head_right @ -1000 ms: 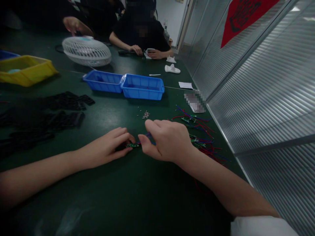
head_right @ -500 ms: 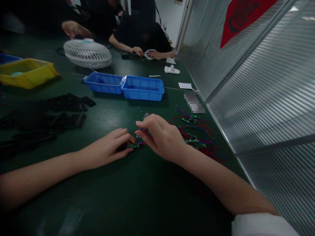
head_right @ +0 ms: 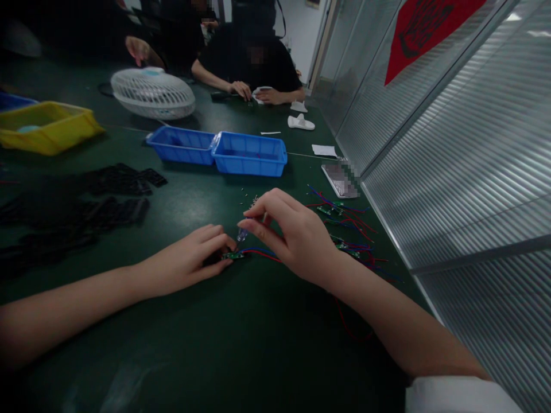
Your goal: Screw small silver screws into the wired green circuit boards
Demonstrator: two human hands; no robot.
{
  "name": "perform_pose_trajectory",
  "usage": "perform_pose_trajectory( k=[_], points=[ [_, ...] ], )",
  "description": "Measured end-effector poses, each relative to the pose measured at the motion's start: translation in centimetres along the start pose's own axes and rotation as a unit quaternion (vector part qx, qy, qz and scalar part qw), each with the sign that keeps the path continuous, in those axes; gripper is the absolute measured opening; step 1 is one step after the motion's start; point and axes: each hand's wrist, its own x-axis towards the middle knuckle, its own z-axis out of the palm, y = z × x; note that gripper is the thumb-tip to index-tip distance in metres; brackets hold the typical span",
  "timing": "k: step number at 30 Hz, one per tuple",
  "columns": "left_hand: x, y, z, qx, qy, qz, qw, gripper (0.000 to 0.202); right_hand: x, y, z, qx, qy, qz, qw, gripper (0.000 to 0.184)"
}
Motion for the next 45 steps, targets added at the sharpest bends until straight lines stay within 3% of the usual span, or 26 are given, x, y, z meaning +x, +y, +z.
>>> perform_pose_trajectory(
  k=[6, 9, 13, 17, 23, 26, 30, 38, 42, 45],
  points=[
    [-0.1, 0.0, 0.0, 0.002, 0.008, 0.004, 1.000, 0.017, -0.5, -0.3, 0.1, -0.204, -0.070, 0.005, 0.976, 0.043],
    [0.0, 0.0, 0.0, -0.001, 0.013, 0.007, 1.000, 0.017, -0.6, -0.5, 0.1, -0.264, -0.081, 0.026, 0.961, 0.043],
    [0.1, 0.0, 0.0, -0.003, 0.009, 0.005, 1.000, 0.017, -0.4, -0.9, 0.2, -0.189, -0.087, 0.003, 0.978, 0.027],
    [0.0, 0.0, 0.0, -0.003, 0.008, -0.001, 1.000, 0.017, -0.4, -0.6, 0.5, -0.056, -0.082, -0.025, 0.995, 0.031],
    [0.0, -0.1, 0.0, -0.004, 0.017, 0.010, 1.000, 0.017, -1.0, 0.5, 1.4, 0.002, 0.030, -0.034, 0.999, 0.016],
    [0.0, -0.1, 0.0, -0.007, 0.014, 0.007, 1.000, 0.017, -0.9, 0.6, 1.3, 0.002, 0.046, -0.056, 0.997, 0.020],
    [-0.1, -0.2, 0.0, -0.007, 0.009, 0.004, 1.000, 0.015, -0.5, 0.6, 0.7, 0.018, 0.021, -0.037, 0.999, 0.028],
    [0.0, -0.2, 0.2, -0.005, 0.005, 0.001, 1.000, 0.016, 0.1, 0.4, -0.3, 0.010, 0.000, -0.021, 1.000, 0.020],
    [0.0, -0.1, 0.2, -0.006, 0.005, 0.002, 1.000, 0.017, -0.1, 0.3, 0.0, -0.049, -0.047, 0.010, 0.998, 0.017],
    [0.0, -0.1, 0.1, -0.006, 0.006, 0.003, 1.000, 0.017, -0.3, 0.4, 0.3, -0.149, -0.066, 0.001, 0.987, 0.034]
  ],
)
